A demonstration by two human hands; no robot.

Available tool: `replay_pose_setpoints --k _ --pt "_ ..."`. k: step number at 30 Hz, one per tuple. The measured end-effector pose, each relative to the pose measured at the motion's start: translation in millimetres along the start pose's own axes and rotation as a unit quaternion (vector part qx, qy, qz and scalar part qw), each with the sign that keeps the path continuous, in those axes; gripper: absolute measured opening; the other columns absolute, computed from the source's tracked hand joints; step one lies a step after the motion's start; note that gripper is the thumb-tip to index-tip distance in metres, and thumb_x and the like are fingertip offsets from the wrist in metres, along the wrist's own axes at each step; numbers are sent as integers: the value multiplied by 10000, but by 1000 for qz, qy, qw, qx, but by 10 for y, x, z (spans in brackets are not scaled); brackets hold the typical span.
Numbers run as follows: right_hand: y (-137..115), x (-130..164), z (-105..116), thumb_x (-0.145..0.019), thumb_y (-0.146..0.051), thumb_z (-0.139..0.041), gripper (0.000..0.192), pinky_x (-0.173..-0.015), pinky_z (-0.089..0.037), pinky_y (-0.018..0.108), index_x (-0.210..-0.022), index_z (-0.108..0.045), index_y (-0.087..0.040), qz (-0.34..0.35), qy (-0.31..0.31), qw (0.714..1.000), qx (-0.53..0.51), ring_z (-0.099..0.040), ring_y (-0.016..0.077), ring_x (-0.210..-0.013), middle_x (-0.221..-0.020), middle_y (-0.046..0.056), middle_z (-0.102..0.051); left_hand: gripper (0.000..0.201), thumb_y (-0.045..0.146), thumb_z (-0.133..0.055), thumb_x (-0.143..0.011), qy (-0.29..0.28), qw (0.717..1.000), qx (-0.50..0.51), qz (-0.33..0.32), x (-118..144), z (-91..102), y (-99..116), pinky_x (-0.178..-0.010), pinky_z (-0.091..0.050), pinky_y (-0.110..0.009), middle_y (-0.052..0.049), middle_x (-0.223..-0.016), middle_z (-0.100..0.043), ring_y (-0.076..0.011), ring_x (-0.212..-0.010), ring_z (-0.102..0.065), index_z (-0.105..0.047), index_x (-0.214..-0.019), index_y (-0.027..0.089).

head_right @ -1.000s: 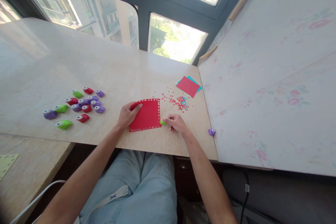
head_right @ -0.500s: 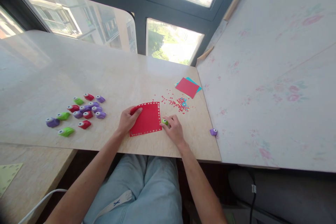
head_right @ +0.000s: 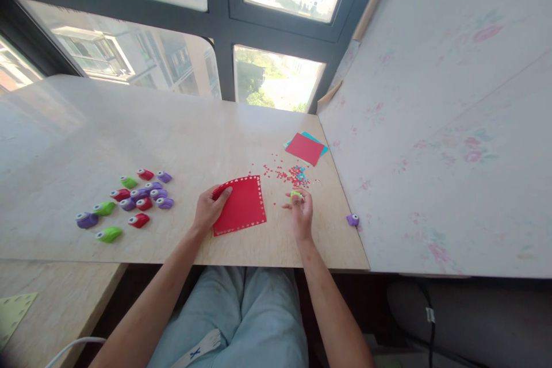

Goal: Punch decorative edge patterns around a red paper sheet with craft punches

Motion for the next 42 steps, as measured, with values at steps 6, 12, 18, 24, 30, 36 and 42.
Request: replay_pose_setpoints --k 6,12,18,24,30,36,42 --pt "-26 44 -238 -865 -554 -606 376 -885 -557 446 -1036 -559 -223 55 -111 991 56 -562 265 -1190 -1310 125 -517 309 454 -593 -848 -4 1000 5 8 2 -12 -2 -562 -446 -256 -51 -765 -703 -186 -660 -609 -696 -822 164" --pt "-160 63 -202 -919 -495 -550 329 -1054 -411 467 -1105 -548 -224 169 -44 978 115 -482 252 -1279 -1319 137 -532 317 463 -585 -852 -3 1000 -9 8 3 -12 33 -565 -444 -257 -47 -765 -702 -186 -666 -613 -687 -813 166" --pt "-103 21 -103 -892 -537 -578 359 -683 -545 331 -1006 -534 -200 43 14 999 29 -665 200 -834 -1009 91 -650 320 467 -579 -860 -7 1000 -12 4 6 -2 32 -581 -451 -263 -45 -781 -705 -191 -685 -618 -690 -834 167" --pt "-44 25 -102 -852 -563 -627 403 -546 -507 258 -967 -528 -190 -14 8 1000 8 -611 125 -582 -826 20 -647 312 457 -592 -867 16 1000 7 -4 -20 8 -56 -633 -460 -265 -58 -836 -702 -187 -722 -619 -673 -903 158" --pt "42 -4 -73 -787 -538 -704 466 -592 -558 290 -1032 -542 -176 -36 28 999 25 -662 157 -657 -853 36 -660 380 486 -462 -940 45 997 60 -8 -25 34 -92 -647 -448 -262 -48 -801 -666 -180 -716 -597 -652 -875 163" --pt "91 -11 -67 -764 -459 -748 486 -779 -582 370 -1114 -577 -169 -33 20 999 34 -698 196 -806 -932 48 -680 482 520 -377 -943 50 989 139 4 -6 59 -30 -687 -481 -299 -67 -808 -687 -200 -713 -618 -688 -882 156" --pt "119 11 -68 -742 -457 -755 561 -807 -574 398 -1179 -565 -160 -49 18 998 41 -703 229 -844 -915 57 -694 483 475 -362 -933 44 985 163 23 -24 56 -61 -716 -500 -327 -83 -830 -711 -217 -732 -643 -710 -953 140"
Point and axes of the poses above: each hand's wrist, its own x-axis away from the middle knuckle, its own z-axis out of the back of the hand, y = z × x, the point moved 6 cm from there along -x, towards the middle knuckle
